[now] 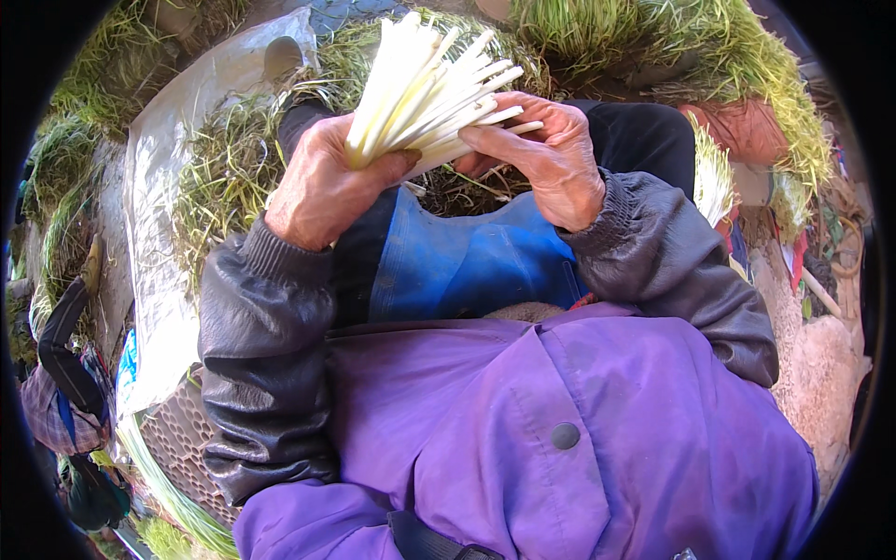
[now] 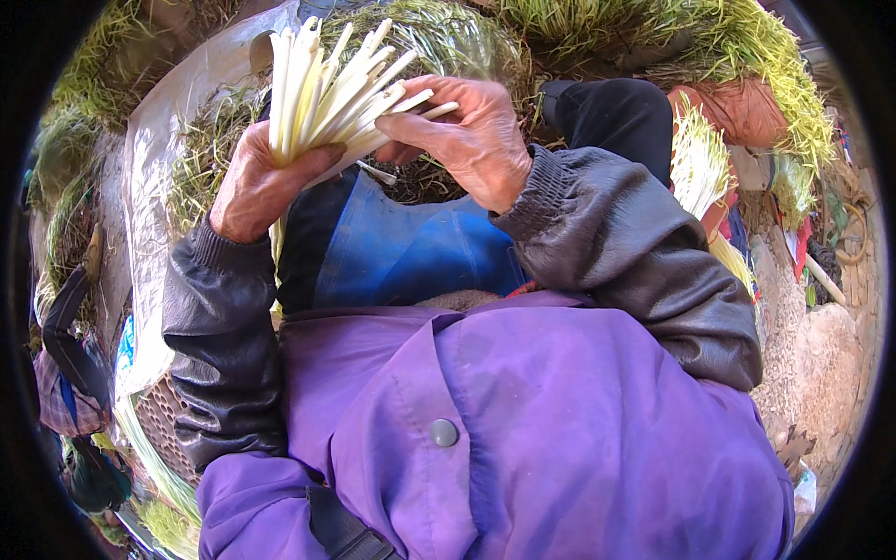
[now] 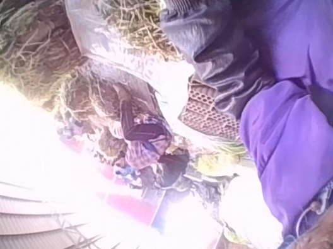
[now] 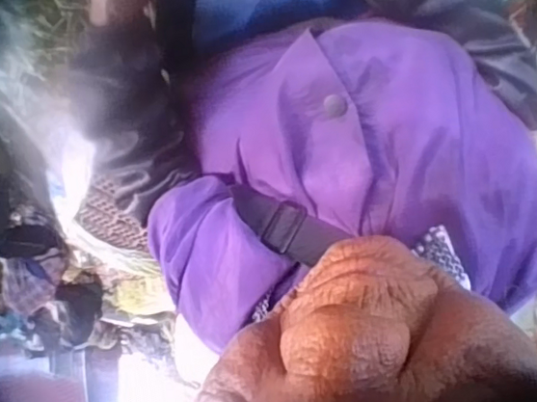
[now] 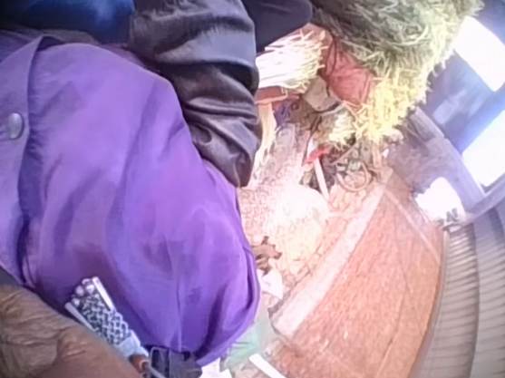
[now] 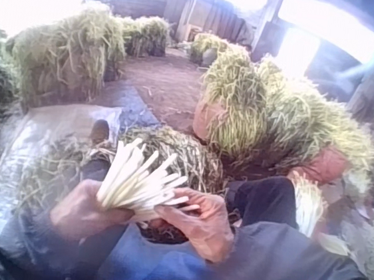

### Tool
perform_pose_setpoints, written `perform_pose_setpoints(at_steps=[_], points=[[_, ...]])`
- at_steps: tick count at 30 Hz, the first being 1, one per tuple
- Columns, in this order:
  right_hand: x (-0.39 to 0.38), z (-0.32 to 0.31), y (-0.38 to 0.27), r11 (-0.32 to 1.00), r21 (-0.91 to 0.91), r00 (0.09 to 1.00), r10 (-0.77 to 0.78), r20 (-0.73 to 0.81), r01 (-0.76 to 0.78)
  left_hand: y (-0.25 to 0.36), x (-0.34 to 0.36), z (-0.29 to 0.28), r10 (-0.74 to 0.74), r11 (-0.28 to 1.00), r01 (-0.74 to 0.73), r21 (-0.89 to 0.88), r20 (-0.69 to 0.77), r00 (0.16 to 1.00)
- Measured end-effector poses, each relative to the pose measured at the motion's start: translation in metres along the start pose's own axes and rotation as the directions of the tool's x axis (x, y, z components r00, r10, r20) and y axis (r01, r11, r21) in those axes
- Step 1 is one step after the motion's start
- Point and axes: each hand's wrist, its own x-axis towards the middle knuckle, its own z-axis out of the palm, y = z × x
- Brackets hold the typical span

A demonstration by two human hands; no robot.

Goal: The person sits and repeatedly picks up bundles of long, pale plant fibers, aligns them, and separates or removes stray strands. The person then gathers the aligned fibers into a larger bundle and continues to adjust and inspect the bundle.

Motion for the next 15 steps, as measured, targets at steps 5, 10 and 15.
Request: perform_pose_setpoints(at_steps=[5, 10, 15], points=[[-0.002, -0.002, -0.012, 1.0, -0.026, 0.999, -0.016, 0.03, 0.017, 0.002, -0.001, -0.006, -0.035, 0.997, 0.028, 0.079, 0.091, 0.995], [0.001, -0.005, -0.023, 0.976, -0.204, 0.99, -0.049, 0.133, 0.076, -0.002, 0.0, -0.003, -0.024, 0.999, 0.018, 0.051, 0.129, 0.991], [0.0, -0.007, -0.018, 0.986, -0.143, 0.987, -0.063, 0.145, 0.084, -0.002, 0.002, 0.005, 0.01, 0.999, -0.015, 0.04, 0.105, 0.994]])
